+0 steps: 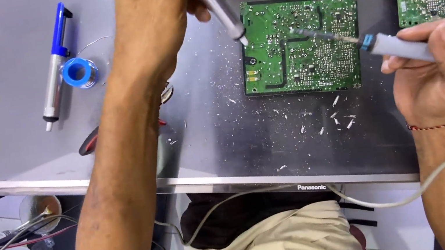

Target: Using a soldering iron and a desoldering pump to remove solder from components on a printed circuit board.

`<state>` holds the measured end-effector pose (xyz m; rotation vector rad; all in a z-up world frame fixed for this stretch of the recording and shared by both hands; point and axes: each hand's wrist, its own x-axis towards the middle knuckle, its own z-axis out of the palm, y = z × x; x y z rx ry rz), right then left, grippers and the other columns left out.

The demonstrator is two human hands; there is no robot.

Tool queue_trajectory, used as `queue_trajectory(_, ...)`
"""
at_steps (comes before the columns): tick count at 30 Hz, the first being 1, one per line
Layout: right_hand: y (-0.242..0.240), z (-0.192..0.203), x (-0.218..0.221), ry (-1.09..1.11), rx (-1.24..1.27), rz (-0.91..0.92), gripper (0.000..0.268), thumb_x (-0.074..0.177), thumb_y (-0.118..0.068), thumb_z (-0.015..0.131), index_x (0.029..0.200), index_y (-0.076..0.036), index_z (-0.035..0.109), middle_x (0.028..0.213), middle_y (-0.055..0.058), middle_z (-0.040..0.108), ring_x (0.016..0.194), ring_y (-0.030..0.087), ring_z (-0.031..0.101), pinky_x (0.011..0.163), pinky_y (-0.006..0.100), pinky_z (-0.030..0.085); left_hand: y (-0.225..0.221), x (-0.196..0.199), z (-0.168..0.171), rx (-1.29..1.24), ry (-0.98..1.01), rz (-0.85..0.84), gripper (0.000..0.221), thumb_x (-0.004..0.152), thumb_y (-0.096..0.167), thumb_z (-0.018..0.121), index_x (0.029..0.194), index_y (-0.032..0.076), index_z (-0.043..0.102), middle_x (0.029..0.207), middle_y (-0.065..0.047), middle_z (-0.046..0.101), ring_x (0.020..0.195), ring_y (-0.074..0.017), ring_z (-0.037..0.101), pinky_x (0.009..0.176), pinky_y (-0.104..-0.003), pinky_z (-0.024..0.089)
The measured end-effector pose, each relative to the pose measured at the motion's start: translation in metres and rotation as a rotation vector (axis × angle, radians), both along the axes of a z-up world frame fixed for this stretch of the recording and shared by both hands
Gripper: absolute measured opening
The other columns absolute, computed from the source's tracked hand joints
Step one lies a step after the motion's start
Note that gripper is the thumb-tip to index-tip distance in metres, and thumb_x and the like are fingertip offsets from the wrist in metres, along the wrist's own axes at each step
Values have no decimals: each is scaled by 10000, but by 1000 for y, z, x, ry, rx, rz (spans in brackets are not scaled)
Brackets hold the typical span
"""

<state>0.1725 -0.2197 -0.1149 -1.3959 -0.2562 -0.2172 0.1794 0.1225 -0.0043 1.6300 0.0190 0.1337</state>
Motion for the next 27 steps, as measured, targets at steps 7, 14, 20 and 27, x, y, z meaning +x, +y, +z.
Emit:
queue_trajectory(7, -1, -9, 3, -33, -144, -68, 301, 1065, -309, 606, 947, -32, 607, 968, 152, 648, 671, 246, 634, 689, 339, 594, -1, 33, -34, -127, -130, 11, 157, 865, 107, 535, 776, 64, 657, 715, -85, 735, 657, -146, 761, 474, -196, 465)
queue_trajectory(14, -66, -74, 27, 25, -145, -201, 473, 1014, -481, 522, 1161, -40, 609, 867, 110, 586, 857, 225, 607, 968, 363, 537, 11, 65, -34, 65, -84, -37, 143, 780, 153, 510, 727, 131, 641, 686, 16, 744, 626, -70, 752, 501, -187, 513)
queue_trajectory(20, -92, -93, 15, -14, -222, -190, 301, 1060, -266, 528, 1303, -90, 550, 1156, 49, 544, 1131, 244, 584, 1174, 421, 513, 21, 74, -13, 66, -145, -167, 171, 894, 124, 495, 768, 98, 608, 699, -17, 727, 580, -78, 682, 484, -178, 491)
queue_trajectory(27, -169, -178, 35, -40, -289, -179, 540, 867, 72, 523, 1340, -170, 430, 1347, 65, 417, 1338, 224, 423, 1078, 342, 395, 28, 56, -28, 543, -149, -60, 386, 868, 356, 387, 749, 257, 741, 709, 169, 712, 583, 46, 552, 621, -202, 429)
